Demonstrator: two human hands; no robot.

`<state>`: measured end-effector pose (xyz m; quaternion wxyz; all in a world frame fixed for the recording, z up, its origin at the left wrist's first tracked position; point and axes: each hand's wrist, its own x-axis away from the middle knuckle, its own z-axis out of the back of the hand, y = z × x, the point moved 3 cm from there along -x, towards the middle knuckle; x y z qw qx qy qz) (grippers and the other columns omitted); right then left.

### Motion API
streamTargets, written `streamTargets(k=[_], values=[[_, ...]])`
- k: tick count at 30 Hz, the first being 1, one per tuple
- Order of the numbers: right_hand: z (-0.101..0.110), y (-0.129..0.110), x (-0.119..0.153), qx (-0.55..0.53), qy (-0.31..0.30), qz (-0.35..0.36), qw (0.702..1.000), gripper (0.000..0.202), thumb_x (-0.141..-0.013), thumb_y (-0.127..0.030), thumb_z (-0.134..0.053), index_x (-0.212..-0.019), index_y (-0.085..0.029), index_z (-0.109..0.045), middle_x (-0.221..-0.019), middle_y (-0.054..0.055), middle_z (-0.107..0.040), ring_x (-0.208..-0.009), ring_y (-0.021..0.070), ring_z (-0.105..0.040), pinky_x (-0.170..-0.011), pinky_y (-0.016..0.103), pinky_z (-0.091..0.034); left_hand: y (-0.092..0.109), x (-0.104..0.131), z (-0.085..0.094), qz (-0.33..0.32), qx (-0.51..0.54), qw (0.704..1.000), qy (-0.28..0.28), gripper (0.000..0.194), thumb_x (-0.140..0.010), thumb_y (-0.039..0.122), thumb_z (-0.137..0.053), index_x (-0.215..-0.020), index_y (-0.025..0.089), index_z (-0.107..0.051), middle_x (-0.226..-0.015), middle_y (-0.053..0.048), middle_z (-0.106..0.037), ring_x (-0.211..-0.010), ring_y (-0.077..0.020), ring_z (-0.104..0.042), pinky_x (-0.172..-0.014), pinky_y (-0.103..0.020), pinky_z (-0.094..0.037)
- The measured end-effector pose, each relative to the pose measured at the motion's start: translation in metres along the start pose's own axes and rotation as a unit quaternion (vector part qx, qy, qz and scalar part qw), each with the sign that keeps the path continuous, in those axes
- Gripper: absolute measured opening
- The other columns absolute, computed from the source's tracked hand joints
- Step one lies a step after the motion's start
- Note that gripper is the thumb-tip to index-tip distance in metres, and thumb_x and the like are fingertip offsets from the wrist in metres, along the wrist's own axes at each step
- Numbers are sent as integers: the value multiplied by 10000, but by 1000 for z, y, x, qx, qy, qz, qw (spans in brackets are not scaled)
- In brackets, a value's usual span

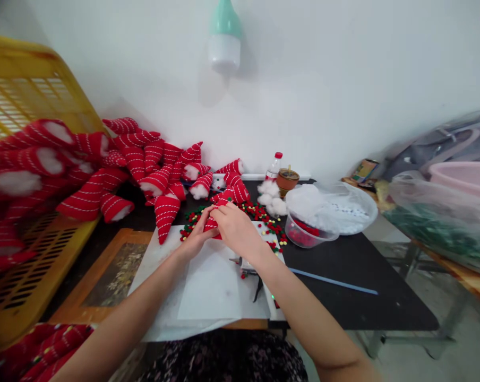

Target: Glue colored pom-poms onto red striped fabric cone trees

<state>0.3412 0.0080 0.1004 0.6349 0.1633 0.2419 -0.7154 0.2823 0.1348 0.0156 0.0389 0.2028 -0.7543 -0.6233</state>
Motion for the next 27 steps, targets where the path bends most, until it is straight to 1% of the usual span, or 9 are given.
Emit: streamTargets(k=[3, 6, 7, 9, 12, 15, 18, 22, 27], values=[[12, 7, 2, -41, 50, -10, 998, 218, -963, -82, -486, -1003, -166, -683, -952, 113, -724, -879, 256, -626, -804, 364, -522, -2, 0, 2, 6, -4, 1000, 1, 649, -762, 254, -810, -1361, 285, -561, -1489, -40, -532, -1487, -310, -378, -1222, -381, -289], [27, 29, 11, -32, 105, -108, 988, 184, -931, -105, -531, -1020, -177, -675, -965, 94, -734, -857, 236, -657, -758, 322, -499, -6, 0, 5, 34, 36, 999, -5, 726, -770, 290, -812, -1416, 303, -483, -1440, -63, -580, -1357, -329, -533, -1146, -437, -399], [28, 37, 15, -5, 80, -147, 986, 186, -907, -92, -541, -1000, -177, -679, -940, 91, -735, -838, 235, -664, -740, 314, -486, -7, -1, 6, 44, 54, 998, -4, 762, -766, 299, -816, -1435, 311, -451, -1414, -69, -600, -1299, -330, -581, -1113, -451, -432], [19, 50, 24, 49, -55, -190, 979, 199, -861, -60, -563, -953, -172, -699, -895, 93, -743, -822, 242, -682, -712, 302, -462, -10, -3, 8, 54, 80, 995, 8, 813, -750, 302, -827, -1451, 315, -415, -1371, -72, -628, -1225, -322, -630, -1074, -460, -466], [-9, 55, 38, 66, -273, -163, 946, 205, -833, -47, -616, -929, -181, -738, -951, 100, -775, -910, 252, -719, -729, 279, -464, -10, -4, 8, 56, 101, 993, 27, 846, -723, 295, -846, -1451, 299, -414, -1335, -73, -650, -1195, -311, -647, -1063, -450, -476], [-33, 53, 45, 67, -323, -145, 933, 166, -814, -40, -650, -872, -159, -750, -951, 130, -781, -939, 273, -735, -741, 282, -485, -5, -4, 5, 55, 127, 990, 36, 845, -709, 290, -860, -1440, 293, -435, -1319, -75, -663, -1188, -306, -652, -1052, -436, -484], [-41, 53, 47, 75, -314, -149, 935, 156, -805, -13, -636, -824, -125, -742, -909, 167, -772, -907, 293, -741, -740, 302, -504, -1, -3, 3, 59, 141, 987, 39, 839, -702, 295, -864, -1430, 289, -448, -1313, -78, -669, -1188, -306, -657, -1046, -432, -489], [-22, 56, 43, 53, -261, -142, 953, 172, -854, -36, -610, -912, -135, -738, -982, 141, -771, -943, 258, -725, -818, 304, -512, -2, -3, 3, 69, 143, 987, 38, 859, -691, 303, -868, -1434, 289, -437, -1314, -78, -673, -1192, -313, -661, -1061, -451, -483], [20, 47, 29, -133, 26, -141, 981, 68, -908, -167, -634, -941, -187, -691, -890, 53, -743, -754, 184, -678, -721, 288, -528, -2, -3, 1, 69, 142, 987, 28, 867, -695, 286, -866, -1443, 286, -427, -1315, -79, -672, -1201, -313, -654, -1057, -446, -481]])
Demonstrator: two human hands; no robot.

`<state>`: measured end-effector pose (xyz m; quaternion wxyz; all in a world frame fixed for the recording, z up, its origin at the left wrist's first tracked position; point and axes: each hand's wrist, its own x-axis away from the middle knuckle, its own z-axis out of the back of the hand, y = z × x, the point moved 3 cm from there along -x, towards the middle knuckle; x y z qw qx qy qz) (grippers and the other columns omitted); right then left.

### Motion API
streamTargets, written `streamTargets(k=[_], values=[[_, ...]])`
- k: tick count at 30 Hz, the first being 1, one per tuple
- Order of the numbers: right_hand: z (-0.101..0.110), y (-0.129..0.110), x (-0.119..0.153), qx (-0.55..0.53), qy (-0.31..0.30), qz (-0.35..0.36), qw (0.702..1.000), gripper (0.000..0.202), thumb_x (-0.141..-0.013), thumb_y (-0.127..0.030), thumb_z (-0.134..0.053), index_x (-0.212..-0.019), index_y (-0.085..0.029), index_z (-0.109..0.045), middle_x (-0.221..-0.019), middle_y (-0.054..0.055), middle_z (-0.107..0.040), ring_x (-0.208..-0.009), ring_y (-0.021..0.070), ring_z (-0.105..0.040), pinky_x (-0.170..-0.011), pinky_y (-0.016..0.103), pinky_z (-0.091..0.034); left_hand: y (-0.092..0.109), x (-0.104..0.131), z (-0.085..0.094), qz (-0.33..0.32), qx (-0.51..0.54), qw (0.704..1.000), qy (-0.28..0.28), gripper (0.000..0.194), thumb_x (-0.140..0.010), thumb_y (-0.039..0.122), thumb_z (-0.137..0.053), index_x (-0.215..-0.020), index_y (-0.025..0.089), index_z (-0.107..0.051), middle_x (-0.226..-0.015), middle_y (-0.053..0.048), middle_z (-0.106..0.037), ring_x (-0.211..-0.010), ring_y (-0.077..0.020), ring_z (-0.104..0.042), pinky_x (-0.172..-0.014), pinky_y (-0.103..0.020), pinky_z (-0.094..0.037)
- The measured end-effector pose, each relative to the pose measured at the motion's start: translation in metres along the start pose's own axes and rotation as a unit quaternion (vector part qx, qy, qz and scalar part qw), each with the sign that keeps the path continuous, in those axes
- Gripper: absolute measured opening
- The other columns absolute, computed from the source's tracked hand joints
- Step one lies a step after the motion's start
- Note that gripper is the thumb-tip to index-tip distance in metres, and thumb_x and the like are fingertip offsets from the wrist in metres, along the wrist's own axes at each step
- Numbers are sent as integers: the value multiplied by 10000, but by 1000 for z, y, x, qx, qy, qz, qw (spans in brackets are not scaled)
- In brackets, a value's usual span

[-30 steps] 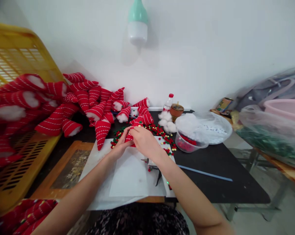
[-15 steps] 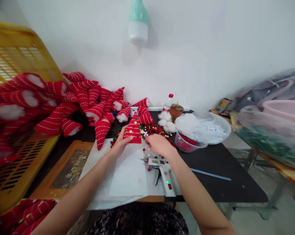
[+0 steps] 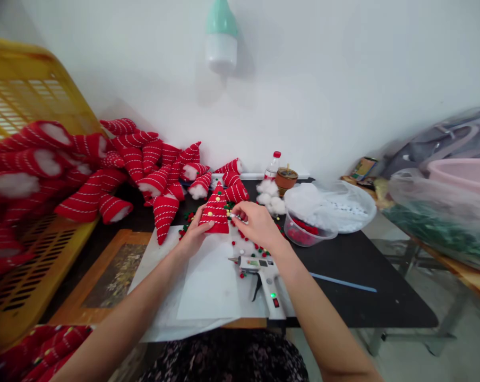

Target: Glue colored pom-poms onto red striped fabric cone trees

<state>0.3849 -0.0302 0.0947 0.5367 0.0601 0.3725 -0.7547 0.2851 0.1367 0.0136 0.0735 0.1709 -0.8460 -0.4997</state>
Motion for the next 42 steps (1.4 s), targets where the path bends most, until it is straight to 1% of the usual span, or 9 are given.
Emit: streamTargets(k=[2, 7, 13, 19, 24, 32, 37, 40, 42], values=[[1, -11, -3, -30, 45, 34, 998, 56, -923, -191, -628, -927, -200, -684, -883, 51, -737, -741, 183, -667, -717, 300, -533, 1, 1, -1, -3, -6, 1000, -2, 850, -705, 282, -860, -1441, 284, -436, -1292, -75, -682, -1188, -306, -656, -1033, -425, -490], [-15, -20, -10, 7, 50, 93, 994, 101, -947, -158, -621, -922, -193, -713, -927, 81, -747, -872, 226, -690, -805, 353, -552, 0, 1, 0, -2, -16, 1000, -14, 876, -712, 277, -856, -1475, 304, -428, -1257, -58, -691, -1163, -278, -657, -995, -375, -498], [-20, -12, -10, 7, 34, 104, 994, 157, -976, -152, -604, -939, -185, -752, -974, 105, -757, -924, 239, -707, -850, 384, -571, -4, 0, 2, -1, -19, 1000, -17, 874, -730, 267, -844, -1491, 320, -418, -1320, -60, -664, -1170, -276, -651, -1003, -381, -491], [-13, -20, -10, 1, 85, 102, 991, 141, -970, -163, -602, -1029, -168, -729, -960, 104, -740, -892, 237, -687, -810, 369, -563, -2, 1, 0, -1, -24, 999, -21, 858, -733, 277, -846, -1478, 313, -420, -1344, -63, -654, -1188, -278, -643, -1019, -378, -478], [-21, -29, -12, 57, 60, 121, 989, 119, -958, -200, -617, -895, -177, -716, -899, 98, -682, -865, 253, -635, -791, 390, -540, -1, 1, 2, -16, -42, 999, -30, 788, -759, 287, -830, -1450, 324, -453, -1434, -58, -596, -1259, -285, -604, -1054, -388, -457], [8, -47, 0, -228, 179, 34, 957, 88, -933, -277, -684, -874, -222, -718, -854, 35, -714, -752, 179, -630, -680, 313, -523, -2, 0, 2, 2, -9, 1000, -18, 876, -727, 286, -857, -1480, 306, -409, -1306, -61, -683, -1180, -286, -659, -1028, -400, -483], [44, -2, 18, -354, 282, -12, 892, 134, -860, -364, -776, -852, -246, -712, -752, 3, -666, -605, 141, -560, -562, 279, -462, -1, 0, 4, 23, 24, 999, -2, 880, -682, 280, -863, -1454, 306, -442, -1299, -56, -696, -1160, -280, -680, -1014, -396, -504], [50, 38, 26, -196, 216, -94, 952, 242, -888, -490, -686, -802, -264, -695, -753, 21, -684, -616, 181, -589, -583, 318, -491, 1, 1, 3, 28, 46, 999, -4, 871, -684, 279, -843, -1458, 306, -445, -1270, -52, -709, -1099, -263, -700, -969, -394, -527], [42, 53, 31, -122, 161, -123, 972, 163, -779, -372, -800, -736, -241, -713, -734, 41, -706, -642, 213, -626, -637, 344, -513, 3, 3, 1, 33, 62, 997, -9, 900, -683, 276, -833, -1485, 309, -427, -1242, -49, -719, -1069, -263, -704, -948, -399, -533]])
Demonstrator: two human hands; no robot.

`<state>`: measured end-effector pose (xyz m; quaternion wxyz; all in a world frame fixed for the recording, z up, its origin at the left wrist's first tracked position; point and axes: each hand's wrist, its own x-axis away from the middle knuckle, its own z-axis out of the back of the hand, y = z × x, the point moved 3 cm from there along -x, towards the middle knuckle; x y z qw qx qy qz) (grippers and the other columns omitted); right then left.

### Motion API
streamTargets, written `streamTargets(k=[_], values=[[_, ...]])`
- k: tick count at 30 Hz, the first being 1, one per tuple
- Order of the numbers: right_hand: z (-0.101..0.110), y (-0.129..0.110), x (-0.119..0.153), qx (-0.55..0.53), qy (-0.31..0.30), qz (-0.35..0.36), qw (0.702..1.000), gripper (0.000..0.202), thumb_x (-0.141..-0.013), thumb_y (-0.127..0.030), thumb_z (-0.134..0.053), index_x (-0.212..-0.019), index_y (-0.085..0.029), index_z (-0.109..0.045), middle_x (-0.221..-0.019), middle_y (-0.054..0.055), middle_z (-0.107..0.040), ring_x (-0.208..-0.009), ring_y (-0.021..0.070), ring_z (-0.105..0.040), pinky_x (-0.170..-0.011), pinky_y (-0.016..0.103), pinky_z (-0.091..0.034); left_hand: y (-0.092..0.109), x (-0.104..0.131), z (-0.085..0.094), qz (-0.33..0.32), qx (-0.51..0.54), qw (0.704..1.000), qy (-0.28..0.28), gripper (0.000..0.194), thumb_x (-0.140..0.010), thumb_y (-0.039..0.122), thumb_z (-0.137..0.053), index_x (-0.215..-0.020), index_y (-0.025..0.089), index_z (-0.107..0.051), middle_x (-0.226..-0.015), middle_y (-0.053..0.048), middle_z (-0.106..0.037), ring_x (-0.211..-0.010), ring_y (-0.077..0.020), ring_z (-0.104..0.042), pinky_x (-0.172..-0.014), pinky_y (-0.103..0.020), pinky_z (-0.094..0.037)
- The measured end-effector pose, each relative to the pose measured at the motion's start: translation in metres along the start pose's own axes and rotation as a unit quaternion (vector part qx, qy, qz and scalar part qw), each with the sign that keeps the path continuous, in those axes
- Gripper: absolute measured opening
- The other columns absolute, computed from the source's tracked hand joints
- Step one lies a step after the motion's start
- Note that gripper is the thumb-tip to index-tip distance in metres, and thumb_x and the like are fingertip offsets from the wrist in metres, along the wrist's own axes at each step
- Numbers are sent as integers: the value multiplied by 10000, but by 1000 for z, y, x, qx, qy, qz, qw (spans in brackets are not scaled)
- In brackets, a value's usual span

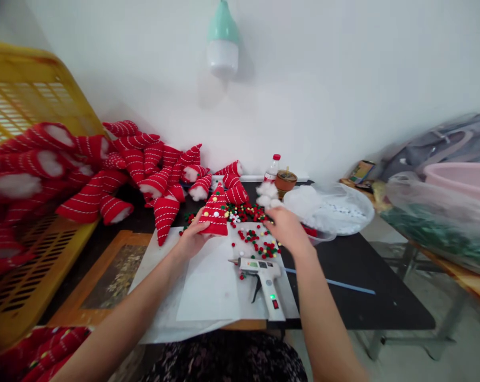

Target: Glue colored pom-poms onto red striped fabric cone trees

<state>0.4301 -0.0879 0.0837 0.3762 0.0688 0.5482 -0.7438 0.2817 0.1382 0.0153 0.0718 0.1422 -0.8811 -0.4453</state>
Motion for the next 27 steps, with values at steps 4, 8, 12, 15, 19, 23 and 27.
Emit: streamTargets(k=[4, 8, 12, 15, 19, 23, 27], values=[[-28, -7, 13, 108, -55, 42, 992, 94, -873, -213, -669, -882, -202, -762, -852, 64, -762, -660, 204, -663, -665, 336, -527, 1, 2, 0, 12, 13, 1000, 5, 919, -700, 278, -822, -1520, 291, -408, -1213, -49, -728, -1094, -274, -688, -942, -385, -525], [-56, -44, 21, 101, -40, 217, 970, 153, -975, -186, -586, -960, -185, -738, -893, 77, -733, -761, 205, -683, -713, 329, -557, 0, 0, 3, 12, 7, 1000, 12, 909, -695, 272, -817, -1509, 295, -415, -1243, -55, -720, -1119, -279, -684, -934, -390, -530], [-71, -61, 22, 121, -50, 315, 940, 177, -1016, -156, -547, -1007, -171, -723, -938, 101, -720, -880, 223, -695, -783, 339, -580, 1, 0, 1, 11, 8, 1000, -11, 867, -695, 258, -815, -1476, 275, -440, -1314, -71, -695, -1181, -300, -665, -983, -416, -519], [-77, -63, 20, 168, -56, 349, 920, 195, -1032, -153, -521, -1035, -158, -716, -954, 112, -717, -881, 227, -689, -768, 341, -582, 1, 1, 0, 9, 12, 1000, -14, 874, -694, 249, -822, -1478, 265, -437, -1321, -73, -693, -1229, -312, -642, -1018, -425, -503], [-80, -66, 20, 189, -76, 367, 908, 196, -1043, -143, -493, -1036, -161, -688, -948, 105, -708, -861, 227, -672, -748, 344, -568, 1, 1, 1, 12, 7, 1000, -24, 913, -696, 251, -831, -1505, 294, -409, -1291, -66, -705, -1244, -302, -640, -1051, -429, -485], [-68, -69, 17, 108, -9, 312, 944, 160, -1032, -122, -494, -1006, -193, -634, -910, 76, -662, -822, 203, -642, -729, 320, -546, 0, 0, 3, 5, 4, 1000, -31, 924, -694, 266, -834, -1514, 312, -409, -1311, -63, -699, -1216, -293, -658, -1056, -427, -482], [-63, -68, 12, 120, 8, 312, 942, 145, -1023, -119, -512, -993, -193, -634, -911, 81, -665, -836, 212, -634, -752, 331, -531, -2, 0, 2, 11, -2, 999, -35, 958, -712, 260, -822, -1551, 321, -363, -1348, -65, -686, -1242, -290, -648, -1099, -443, -452]])
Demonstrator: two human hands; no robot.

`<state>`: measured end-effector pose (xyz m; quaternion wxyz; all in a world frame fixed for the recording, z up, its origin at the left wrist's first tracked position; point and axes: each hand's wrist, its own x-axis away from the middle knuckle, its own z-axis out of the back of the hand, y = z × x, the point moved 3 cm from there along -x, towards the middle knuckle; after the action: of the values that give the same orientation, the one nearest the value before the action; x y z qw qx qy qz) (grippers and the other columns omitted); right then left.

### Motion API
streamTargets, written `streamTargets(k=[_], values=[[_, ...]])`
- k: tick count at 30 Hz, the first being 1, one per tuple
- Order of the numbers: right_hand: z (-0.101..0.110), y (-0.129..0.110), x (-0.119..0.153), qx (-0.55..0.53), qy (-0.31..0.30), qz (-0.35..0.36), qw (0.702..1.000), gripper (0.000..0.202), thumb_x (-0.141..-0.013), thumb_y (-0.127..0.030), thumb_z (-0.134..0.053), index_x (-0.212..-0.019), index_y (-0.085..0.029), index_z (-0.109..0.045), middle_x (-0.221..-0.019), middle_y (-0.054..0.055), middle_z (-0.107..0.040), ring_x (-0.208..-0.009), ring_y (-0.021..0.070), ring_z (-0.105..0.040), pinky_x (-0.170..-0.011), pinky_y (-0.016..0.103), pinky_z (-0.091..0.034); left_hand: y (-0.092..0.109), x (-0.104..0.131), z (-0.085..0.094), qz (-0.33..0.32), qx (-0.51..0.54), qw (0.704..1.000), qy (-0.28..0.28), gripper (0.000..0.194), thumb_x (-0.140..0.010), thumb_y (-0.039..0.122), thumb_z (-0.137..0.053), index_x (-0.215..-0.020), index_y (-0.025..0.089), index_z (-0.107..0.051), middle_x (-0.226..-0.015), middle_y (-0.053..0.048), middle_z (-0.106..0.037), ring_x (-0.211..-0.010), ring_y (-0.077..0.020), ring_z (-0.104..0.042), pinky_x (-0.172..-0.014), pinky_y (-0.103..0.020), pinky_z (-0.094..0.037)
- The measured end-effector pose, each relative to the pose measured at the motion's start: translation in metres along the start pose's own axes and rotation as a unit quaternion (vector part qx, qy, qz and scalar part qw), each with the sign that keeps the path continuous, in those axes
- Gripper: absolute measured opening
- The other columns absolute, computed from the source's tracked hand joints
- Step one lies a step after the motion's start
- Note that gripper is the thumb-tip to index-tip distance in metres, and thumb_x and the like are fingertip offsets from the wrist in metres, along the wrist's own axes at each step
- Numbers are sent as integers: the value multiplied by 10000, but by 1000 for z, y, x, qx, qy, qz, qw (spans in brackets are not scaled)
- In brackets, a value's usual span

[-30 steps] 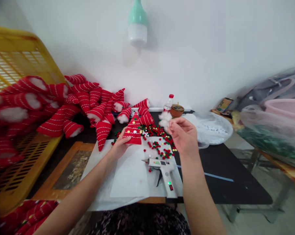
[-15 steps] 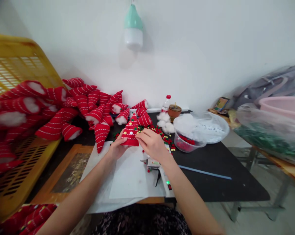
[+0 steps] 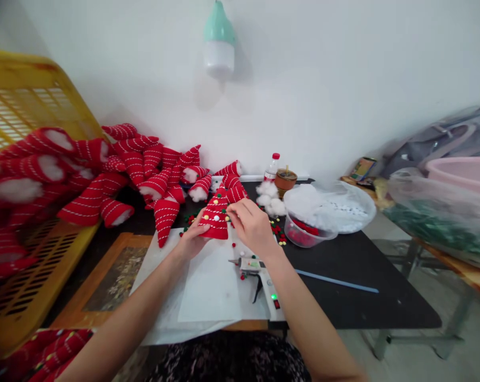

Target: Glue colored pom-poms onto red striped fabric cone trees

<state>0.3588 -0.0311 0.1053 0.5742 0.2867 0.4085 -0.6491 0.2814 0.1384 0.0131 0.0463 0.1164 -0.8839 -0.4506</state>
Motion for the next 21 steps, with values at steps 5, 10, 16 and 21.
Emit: streamTargets(k=[5, 10, 16, 21], values=[[-13, 0, -1, 93, -94, 69, 989, 180, -1029, -137, -503, -992, -166, -676, -891, 95, -684, -803, 233, -605, -693, 345, -496, -1, 1, -2, 3, 2, 1000, -7, 990, -710, 237, -817, -1569, 340, -337, -1414, -53, -653, -1294, -298, -619, -1154, -468, -399], [-5, -1, -5, 14, -9, -13, 1000, 178, -1031, -170, -489, -949, -197, -645, -874, 77, -666, -799, 208, -613, -718, 321, -495, -3, 1, 1, 7, 0, 1000, -3, 988, -716, 243, -822, -1572, 332, -337, -1371, -65, -680, -1298, -299, -620, -1167, -476, -386], [-9, 27, -13, -57, -5, -229, 972, 132, -917, -290, -609, -842, -203, -673, -740, 21, -631, -652, 174, -563, -626, 302, -445, -4, 1, 1, 8, -17, 1000, -14, 1027, -691, 264, -853, -1576, 319, -334, -1365, -80, -684, -1273, -313, -638, -1146, -459, -416], [-24, 36, -16, -117, -87, -317, 937, 179, -828, -361, -667, -759, -197, -679, -631, -10, -619, -575, 158, -523, -587, 293, -405, -4, 2, 0, 15, -32, 999, -18, 1010, -707, 251, -858, -1572, 319, -340, -1357, -88, -688, -1262, -330, -643, -1139, -468, -421]])
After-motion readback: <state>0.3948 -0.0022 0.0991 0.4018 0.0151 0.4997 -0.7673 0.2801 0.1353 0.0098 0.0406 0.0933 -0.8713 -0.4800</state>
